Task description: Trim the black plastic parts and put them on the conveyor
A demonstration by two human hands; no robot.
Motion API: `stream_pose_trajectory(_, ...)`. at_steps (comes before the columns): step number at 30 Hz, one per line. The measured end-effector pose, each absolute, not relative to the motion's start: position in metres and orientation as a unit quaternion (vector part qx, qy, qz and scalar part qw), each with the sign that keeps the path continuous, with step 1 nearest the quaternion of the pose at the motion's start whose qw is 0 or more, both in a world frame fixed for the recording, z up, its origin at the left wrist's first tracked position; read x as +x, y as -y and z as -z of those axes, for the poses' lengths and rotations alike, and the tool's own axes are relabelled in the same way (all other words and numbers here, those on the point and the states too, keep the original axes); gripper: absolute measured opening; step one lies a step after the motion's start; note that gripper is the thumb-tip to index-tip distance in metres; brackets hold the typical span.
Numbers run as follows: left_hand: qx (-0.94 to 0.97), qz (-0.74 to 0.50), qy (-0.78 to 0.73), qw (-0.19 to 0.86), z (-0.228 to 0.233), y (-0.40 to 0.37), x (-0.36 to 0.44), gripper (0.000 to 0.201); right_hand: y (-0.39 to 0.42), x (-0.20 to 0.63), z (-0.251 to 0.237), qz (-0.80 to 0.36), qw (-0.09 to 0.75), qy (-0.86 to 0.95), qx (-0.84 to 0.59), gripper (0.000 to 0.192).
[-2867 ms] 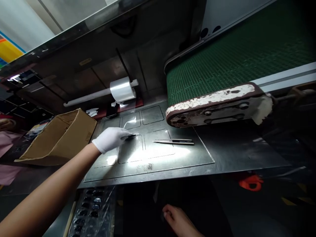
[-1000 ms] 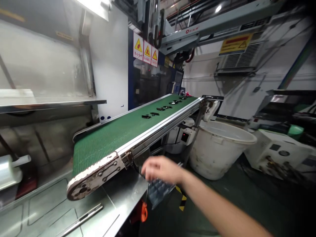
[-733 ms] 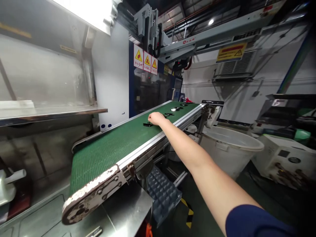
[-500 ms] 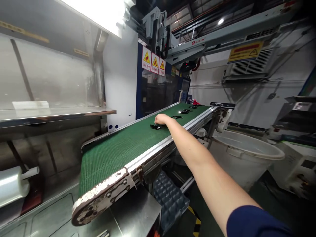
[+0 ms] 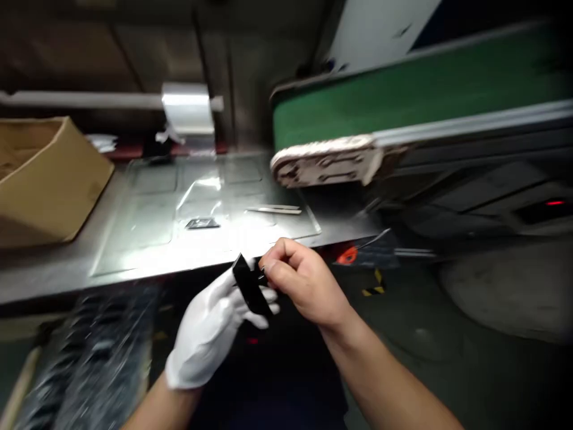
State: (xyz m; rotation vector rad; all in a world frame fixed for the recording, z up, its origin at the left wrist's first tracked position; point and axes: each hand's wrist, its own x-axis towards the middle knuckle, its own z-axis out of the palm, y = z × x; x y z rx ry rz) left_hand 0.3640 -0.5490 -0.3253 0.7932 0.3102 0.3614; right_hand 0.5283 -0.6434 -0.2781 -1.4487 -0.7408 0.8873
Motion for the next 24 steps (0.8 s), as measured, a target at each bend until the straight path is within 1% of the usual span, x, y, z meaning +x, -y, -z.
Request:
stream_pose_trajectory(2,0.344,-0.186,-0.156,0.907,0.350,0.560,0.349,0.058,0.639,0.503,0.308,-0.407,0.592,0.289,-0.632,0.011)
stream_pose_trajectory(4,0.302,-0.188,-0.142,0.924,0.371,0.567,0.340,0.054,0.638,0.489,0.329,-0.428,0.583,0.269,-0.636,0.010)
stream_pose_trajectory(8,0.246,-0.179,-0.131,0.944,0.392,0.578,0.328,0.050,0.647,0.476,0.350,-0.462,0.584,0.246,-0.620,0.011)
stream_pose_trajectory(14,0.250,-0.167,-0.135,0.944,0.400,0.584,0.319,0.053,0.657,0.472,0.358,-0.492,0.574,0.244,-0.608,0.013)
stream_pose_trajectory(17,0.261,-0.168,-0.110,0.944,0.399,0.584,0.320,0.054,0.660,0.472,0.357,-0.502,0.579,0.247,-0.593,0.015)
stream_pose_trajectory(24,0.249,-0.165,-0.061,0.952,0.394,0.587,0.324,0.051,0.667,0.476,0.356,-0.506,0.581,0.262,-0.581,0.017)
